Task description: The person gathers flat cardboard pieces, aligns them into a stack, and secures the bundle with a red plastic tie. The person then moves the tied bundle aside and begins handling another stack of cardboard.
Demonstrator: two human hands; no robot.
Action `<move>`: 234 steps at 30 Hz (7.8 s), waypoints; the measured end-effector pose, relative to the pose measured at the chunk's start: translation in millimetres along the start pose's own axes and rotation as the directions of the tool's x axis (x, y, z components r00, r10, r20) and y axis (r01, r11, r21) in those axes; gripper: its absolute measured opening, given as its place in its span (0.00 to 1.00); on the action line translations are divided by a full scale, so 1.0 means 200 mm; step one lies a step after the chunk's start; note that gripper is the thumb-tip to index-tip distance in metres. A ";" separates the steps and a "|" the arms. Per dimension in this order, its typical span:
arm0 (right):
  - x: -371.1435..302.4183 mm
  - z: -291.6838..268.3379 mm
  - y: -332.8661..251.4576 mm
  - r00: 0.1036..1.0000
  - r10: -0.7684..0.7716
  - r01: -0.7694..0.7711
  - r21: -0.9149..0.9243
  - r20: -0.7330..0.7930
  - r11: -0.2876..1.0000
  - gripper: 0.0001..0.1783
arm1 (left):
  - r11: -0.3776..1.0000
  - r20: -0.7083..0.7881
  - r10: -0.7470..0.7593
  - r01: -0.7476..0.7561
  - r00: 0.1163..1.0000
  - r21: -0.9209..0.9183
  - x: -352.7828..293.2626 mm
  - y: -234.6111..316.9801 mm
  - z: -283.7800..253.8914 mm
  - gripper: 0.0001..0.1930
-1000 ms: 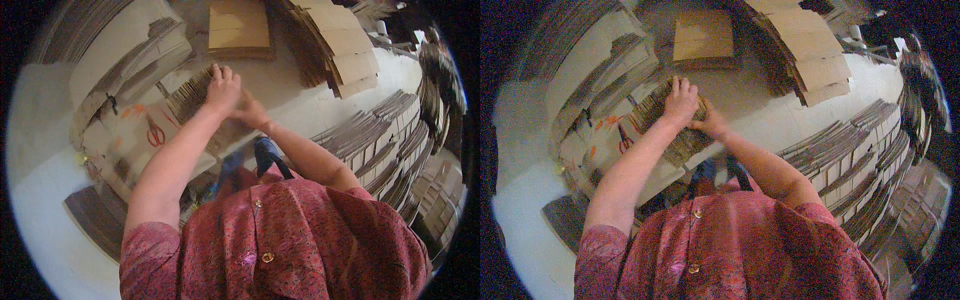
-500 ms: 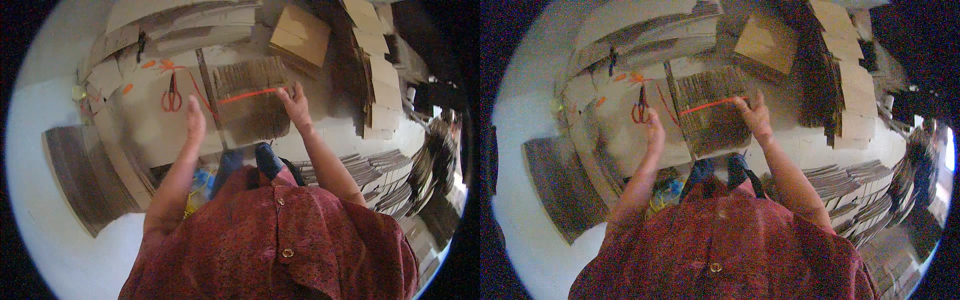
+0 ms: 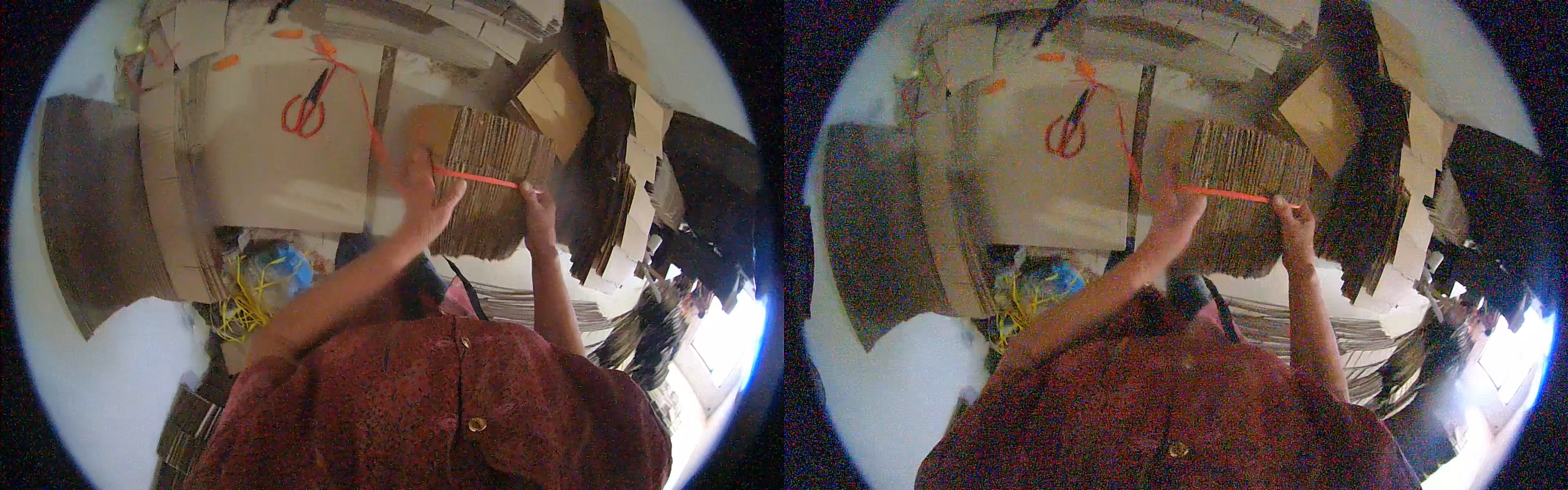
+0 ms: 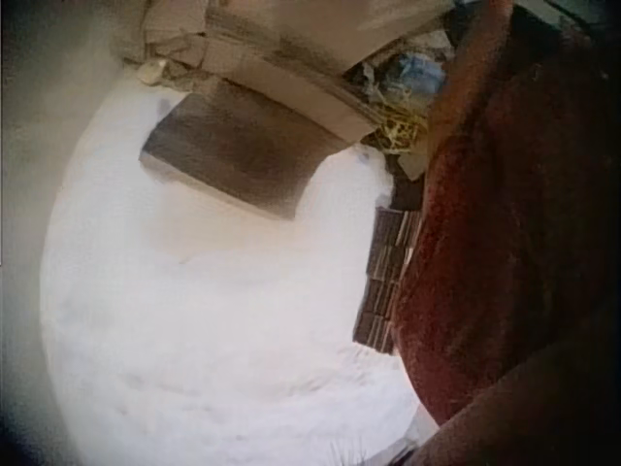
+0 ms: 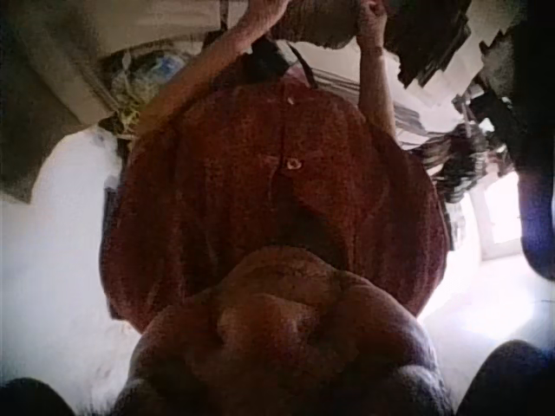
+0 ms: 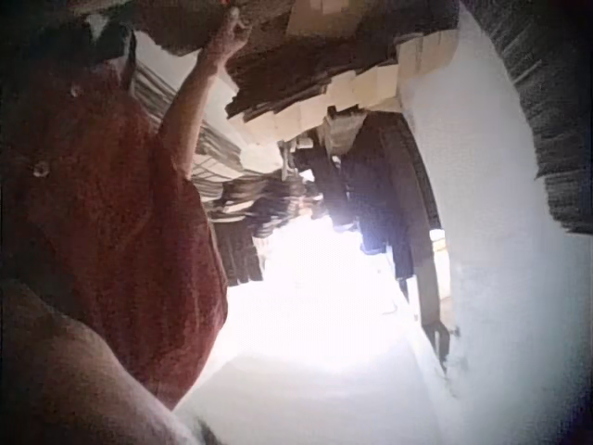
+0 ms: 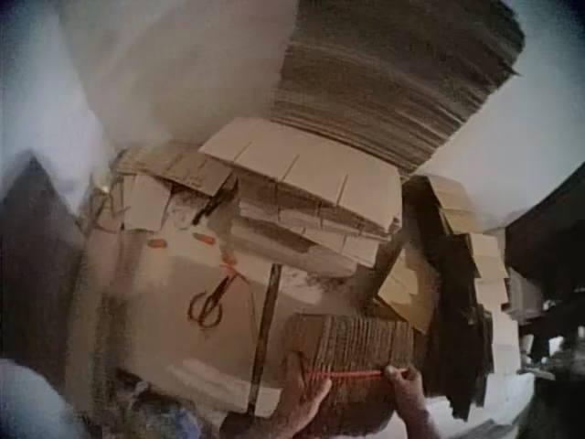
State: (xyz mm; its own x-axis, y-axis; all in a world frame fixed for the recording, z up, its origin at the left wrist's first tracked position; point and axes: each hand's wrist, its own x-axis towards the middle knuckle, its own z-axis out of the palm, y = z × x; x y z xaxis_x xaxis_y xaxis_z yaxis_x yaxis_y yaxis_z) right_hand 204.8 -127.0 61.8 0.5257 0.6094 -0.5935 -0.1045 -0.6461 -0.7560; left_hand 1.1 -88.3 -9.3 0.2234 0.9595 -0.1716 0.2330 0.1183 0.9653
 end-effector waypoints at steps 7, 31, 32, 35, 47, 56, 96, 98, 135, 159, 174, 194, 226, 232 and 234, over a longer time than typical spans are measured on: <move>0.11 -0.03 0.11 0.998 0.059 -0.057 -0.138 0.007 0.989 0.20 | 0.994 -0.029 -0.007 0.004 1.000 -0.113 -0.07 -0.29 -0.20 0.26; -0.05 0.46 -0.10 0.540 -0.732 0.739 -0.650 0.416 0.177 0.22 | 0.947 0.288 0.259 -0.301 0.922 0.109 0.22 -0.23 -0.36 0.14; -0.05 0.46 -0.09 0.534 -0.737 0.741 -0.649 0.414 0.172 0.23 | 0.959 0.304 0.241 -0.275 0.922 0.074 0.24 -0.26 -0.35 0.12; -0.05 0.47 -0.07 0.503 -0.764 0.735 -0.664 0.403 0.134 0.22 | 0.977 0.364 0.202 -0.210 0.909 -0.016 0.27 -0.36 -0.30 0.09; -0.04 0.47 -0.07 0.526 -0.744 0.727 -0.671 0.412 0.143 0.24 | 0.990 0.363 0.130 -0.139 0.923 -0.001 0.26 -0.24 -0.43 0.07; -0.06 0.46 -0.07 0.542 -0.749 0.703 -0.694 0.382 0.155 0.20 | 0.700 -0.329 0.111 0.161 0.938 0.695 0.54 -0.51 -0.86 0.11; -0.73 0.36 0.03 0.788 0.161 -0.018 -0.240 0.594 0.971 0.19 | 0.639 0.795 -0.069 -0.585 0.603 0.499 0.17 -0.08 -0.72 0.07; -0.82 0.41 -0.03 0.842 0.037 0.081 -0.193 0.539 0.978 0.23 | 0.675 0.785 -0.035 -0.565 0.618 0.475 0.09 -0.07 -0.77 0.07; -0.31 1.19 0.65 0.884 -0.111 0.215 -0.185 0.454 0.959 0.13 | 0.040 0.251 0.225 -0.266 0.942 0.963 0.83 0.28 -2.09 0.11; -0.26 1.25 0.09 0.900 -0.076 0.123 -0.084 0.428 0.989 0.10 | 0.804 0.159 -0.383 0.244 0.910 0.543 0.34 -0.50 -0.86 0.24; 0.11 -0.04 0.11 0.941 0.259 -0.337 0.533 0.217 0.777 0.39 | 0.530 0.388 -0.682 0.785 0.620 -0.322 0.31 -0.09 -0.14 0.41; 0.12 -0.12 0.44 0.916 0.219 -0.383 0.573 0.336 0.725 0.43 | 0.486 0.526 -0.530 0.746 0.665 -0.454 0.15 0.16 -0.14 0.38; -0.08 -0.04 0.15 0.976 -0.216 0.216 0.281 -0.032 0.935 0.38 | 0.922 0.276 -0.371 0.387 0.886 -0.002 0.20 0.27 0.00 0.35; -0.04 0.00 0.23 0.970 -0.219 0.237 0.200 -0.110 0.951 0.37 | 0.928 0.284 -0.366 0.372 0.886 0.036 0.20 0.29 0.03 0.36; -0.05 0.01 0.22 0.971 -0.218 0.235 0.230 -0.098 0.944 0.37 | 0.921 0.303 -0.380 0.389 0.874 0.030 0.21 0.29 0.02 0.37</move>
State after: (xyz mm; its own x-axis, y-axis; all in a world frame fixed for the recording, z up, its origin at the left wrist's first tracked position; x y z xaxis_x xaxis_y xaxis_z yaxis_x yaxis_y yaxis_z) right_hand 193.7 -160.1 34.5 0.6160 0.6876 -0.3843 -0.1692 -0.3609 -0.9171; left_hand 28.2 -42.4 39.2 0.3935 0.7164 -0.5761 0.3299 0.4748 0.8159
